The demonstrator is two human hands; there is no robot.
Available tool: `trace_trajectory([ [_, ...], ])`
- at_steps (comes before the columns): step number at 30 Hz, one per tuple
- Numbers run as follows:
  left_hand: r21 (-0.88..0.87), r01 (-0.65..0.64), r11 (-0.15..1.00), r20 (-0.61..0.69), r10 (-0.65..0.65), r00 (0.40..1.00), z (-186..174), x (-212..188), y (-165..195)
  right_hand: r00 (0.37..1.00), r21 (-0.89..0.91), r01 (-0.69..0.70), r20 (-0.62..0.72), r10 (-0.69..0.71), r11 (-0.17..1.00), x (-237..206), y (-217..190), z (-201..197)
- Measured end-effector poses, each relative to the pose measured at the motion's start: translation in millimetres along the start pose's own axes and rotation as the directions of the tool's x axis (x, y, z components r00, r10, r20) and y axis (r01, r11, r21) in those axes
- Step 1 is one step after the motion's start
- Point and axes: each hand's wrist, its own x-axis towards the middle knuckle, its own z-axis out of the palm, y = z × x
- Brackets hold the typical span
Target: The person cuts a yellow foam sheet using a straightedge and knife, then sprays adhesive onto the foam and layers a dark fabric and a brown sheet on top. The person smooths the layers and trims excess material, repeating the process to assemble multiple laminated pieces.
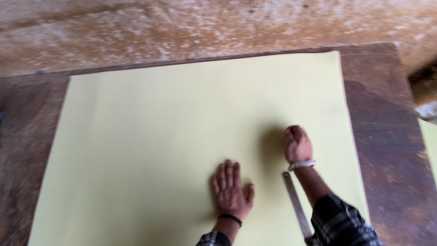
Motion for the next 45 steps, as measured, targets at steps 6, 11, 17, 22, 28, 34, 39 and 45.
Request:
trace_trajectory([
  [6,-0.208,0.156,0.966,0.401,-0.061,0.914,-13.1,-5.2,-12.1,0.968,0.302,-0.153,0.237,0.081,0.941,-83.0,-69.5,106.1],
  [11,-0.518,0.027,0.855,0.023,-0.018,1.0,-19.4,-17.2,-38.7,0.902,0.435,-0.428,0.256,0.347,0.792,-93.6,-78.6,124.5],
  [17,-0.695,-0.101,0.712,-0.182,-0.038,0.982,-1.5,43.5,-198.6,0.999,-0.321,0.024,-0.032,-0.036,0.947,-117.8,-89.1,140.6],
  [22,-0.506,0.086,0.858,-0.167,-0.195,0.966,14.9,169.7,-326.6,0.999,-0.444,-0.05,-0.042,0.035,0.895,-125.0,-103.2,148.1],
  [28,-0.497,0.158,0.853,0.043,-0.157,0.987,19.8,223.3,-350.1,0.997,-0.468,0.009,-0.067,-0.046,0.884,-122.2,-90.8,148.5],
  [34,-0.459,0.227,0.859,0.118,-0.195,0.974,12.1,266.0,-340.0,0.995,-0.466,-0.012,-0.09,-0.034,0.885,-124.6,-89.6,150.8],
  [39,-0.572,0.182,0.8,-0.013,-0.23,0.973,4.5,332.1,-309.4,0.995,-0.417,-0.044,-0.104,0.0,0.908,-119.7,-95.1,145.9],
  [45,-0.462,0.146,0.875,-0.029,-0.18,0.983,6.6,374.5,-291.5,0.995,-0.395,-0.037,-0.097,-0.002,0.918,-116.0,-89.9,145.4],
])
